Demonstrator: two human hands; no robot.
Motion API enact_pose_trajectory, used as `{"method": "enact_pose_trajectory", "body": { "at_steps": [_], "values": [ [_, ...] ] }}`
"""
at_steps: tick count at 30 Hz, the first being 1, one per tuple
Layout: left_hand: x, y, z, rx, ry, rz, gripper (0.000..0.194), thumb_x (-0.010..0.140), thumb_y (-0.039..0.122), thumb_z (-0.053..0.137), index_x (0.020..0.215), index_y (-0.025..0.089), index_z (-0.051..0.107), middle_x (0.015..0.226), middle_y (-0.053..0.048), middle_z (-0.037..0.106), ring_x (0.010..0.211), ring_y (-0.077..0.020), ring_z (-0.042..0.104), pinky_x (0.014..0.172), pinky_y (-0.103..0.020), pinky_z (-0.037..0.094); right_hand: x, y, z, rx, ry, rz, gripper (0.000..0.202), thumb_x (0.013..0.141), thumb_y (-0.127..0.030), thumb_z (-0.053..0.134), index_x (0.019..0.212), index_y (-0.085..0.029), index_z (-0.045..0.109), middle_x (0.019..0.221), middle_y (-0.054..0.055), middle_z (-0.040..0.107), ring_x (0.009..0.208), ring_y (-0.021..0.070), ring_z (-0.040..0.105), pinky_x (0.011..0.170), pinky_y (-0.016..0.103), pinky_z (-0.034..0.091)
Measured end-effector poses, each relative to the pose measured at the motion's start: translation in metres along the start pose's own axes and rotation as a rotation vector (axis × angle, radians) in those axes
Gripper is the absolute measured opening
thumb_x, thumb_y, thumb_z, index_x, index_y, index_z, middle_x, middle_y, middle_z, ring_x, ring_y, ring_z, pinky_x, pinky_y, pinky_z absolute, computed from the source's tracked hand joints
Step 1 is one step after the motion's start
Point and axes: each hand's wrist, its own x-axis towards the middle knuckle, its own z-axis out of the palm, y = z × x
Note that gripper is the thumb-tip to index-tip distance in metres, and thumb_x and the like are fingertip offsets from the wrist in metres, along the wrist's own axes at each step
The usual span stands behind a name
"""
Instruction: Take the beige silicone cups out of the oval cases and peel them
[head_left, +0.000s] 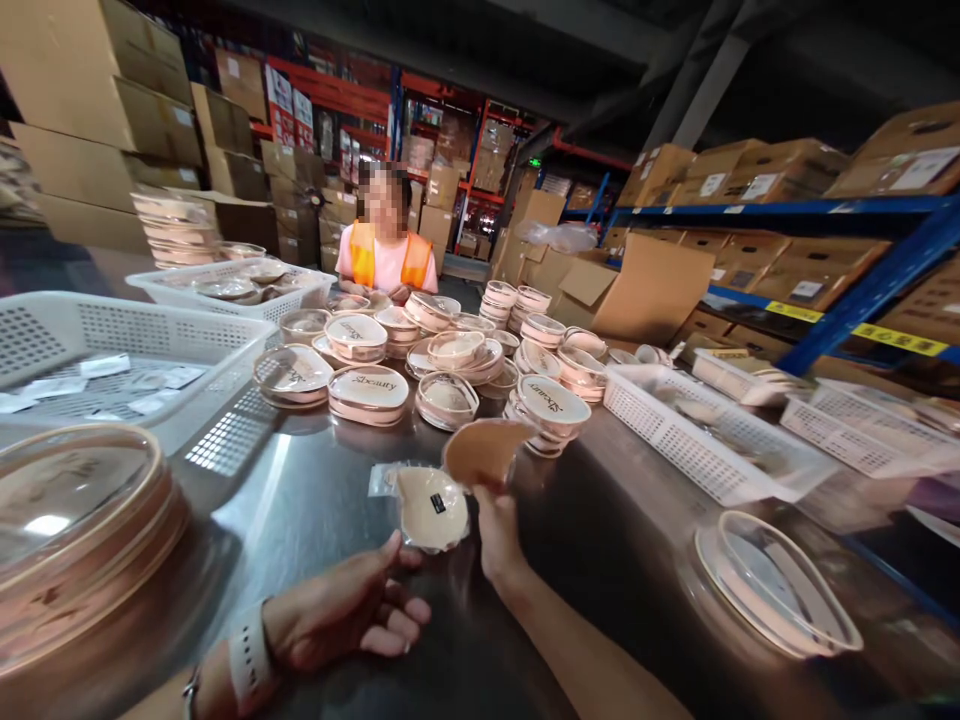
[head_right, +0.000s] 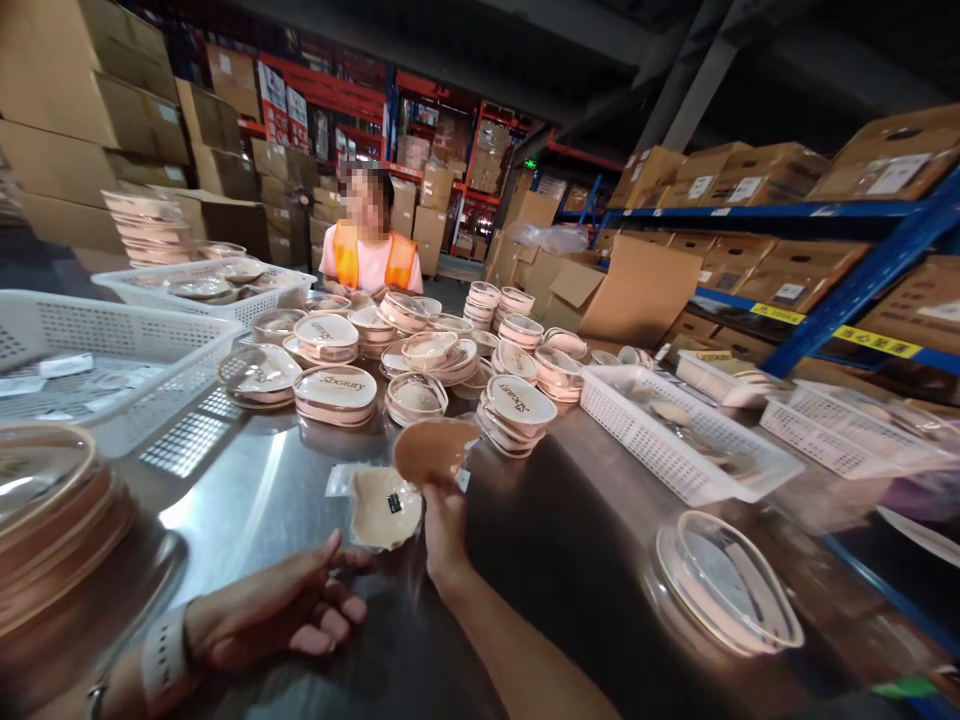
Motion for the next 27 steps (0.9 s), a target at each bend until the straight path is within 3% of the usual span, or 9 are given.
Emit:
{"method": "enact_pose_trajectory", "body": {
  "at_steps": [3, 7, 9, 13, 17, 22, 27],
  "values": [
    [0.007, -0.005, 0.000, -0.120, -0.047, 0.032, 0.048, 0.080, 0.051, 0.067, 0.103, 0.009, 0.060, 0.089, -0.016, 0.070, 0.073, -0.0181, 0.070, 0.070, -0.025, 0.055, -0.013, 0.011, 0.013, 0.069, -0.086, 0.085, 0.041, 0.068, -0.055, 0.065, 0.078, -0.015, 0.062, 0.070, 0.002, 0.065, 0.063, 0.0160, 0.057, 0.063, 0.028, 0.047],
    [0.017, -0.006, -0.006, -0.197, 0.019, 0.064, 0.029, 0.080, 0.032, 0.071, 0.089, 0.006, 0.066, 0.084, -0.014, 0.071, 0.068, -0.0154, 0.068, 0.066, -0.022, 0.054, -0.033, 0.015, 0.023, 0.138, -0.364, 0.189, 0.035, 0.063, -0.045, 0.076, 0.078, -0.015, 0.066, 0.071, 0.002, 0.067, 0.067, 0.0176, 0.059, 0.067, 0.030, 0.048],
    [0.019, -0.004, -0.007, -0.235, 0.042, 0.100, 0.015, 0.078, 0.022, 0.071, 0.083, 0.007, 0.068, 0.081, -0.013, 0.071, 0.066, -0.0148, 0.067, 0.065, -0.021, 0.053, -0.037, 0.015, 0.022, 0.217, -0.427, 0.255, 0.036, 0.062, -0.045, 0.077, 0.081, -0.016, 0.067, 0.073, 0.003, 0.069, 0.070, 0.0201, 0.061, 0.068, 0.031, 0.048],
    [0.017, 0.004, -0.006, -0.301, 0.082, 0.183, 0.015, 0.082, 0.020, 0.064, 0.074, 0.007, 0.068, 0.068, -0.008, 0.067, 0.055, -0.0110, 0.061, 0.057, -0.020, 0.050, -0.029, 0.009, 0.014, 0.441, -0.313, 0.326, 0.038, 0.061, -0.048, 0.078, 0.084, -0.019, 0.067, 0.076, 0.004, 0.068, 0.075, 0.0238, 0.063, 0.070, 0.037, 0.050],
    [0.011, 0.014, -0.009, -0.405, 0.210, 0.365, 0.016, 0.079, 0.026, 0.073, 0.082, 0.012, 0.068, 0.070, -0.001, 0.067, 0.056, -0.0093, 0.060, 0.057, -0.020, 0.049, -0.021, -0.003, 0.006, 0.562, -0.231, 0.304, 0.037, 0.051, -0.042, 0.085, 0.066, -0.022, 0.058, 0.069, -0.002, 0.060, 0.071, 0.0180, 0.059, 0.075, 0.035, 0.050],
    [0.011, 0.013, -0.013, -0.329, 0.225, 0.464, 0.036, 0.065, 0.041, 0.083, 0.078, 0.012, 0.067, 0.062, 0.003, 0.060, 0.053, -0.0071, 0.055, 0.054, -0.018, 0.046, -0.028, -0.009, 0.009, 0.425, -0.444, 0.298, 0.047, 0.059, -0.056, 0.074, 0.056, -0.021, 0.043, 0.057, -0.005, 0.044, 0.054, 0.0112, 0.043, 0.057, 0.026, 0.041],
    [0.012, -0.001, -0.004, -0.231, 0.161, 0.468, 0.037, 0.063, 0.041, 0.084, 0.081, 0.012, 0.070, 0.067, 0.002, 0.062, 0.060, -0.0084, 0.054, 0.056, -0.019, 0.044, -0.043, -0.004, 0.015, 0.145, -0.394, 0.214, 0.051, 0.070, -0.067, 0.064, 0.060, -0.018, 0.052, 0.058, -0.003, 0.048, 0.055, 0.0105, 0.043, 0.058, 0.025, 0.038]
  ]
}}
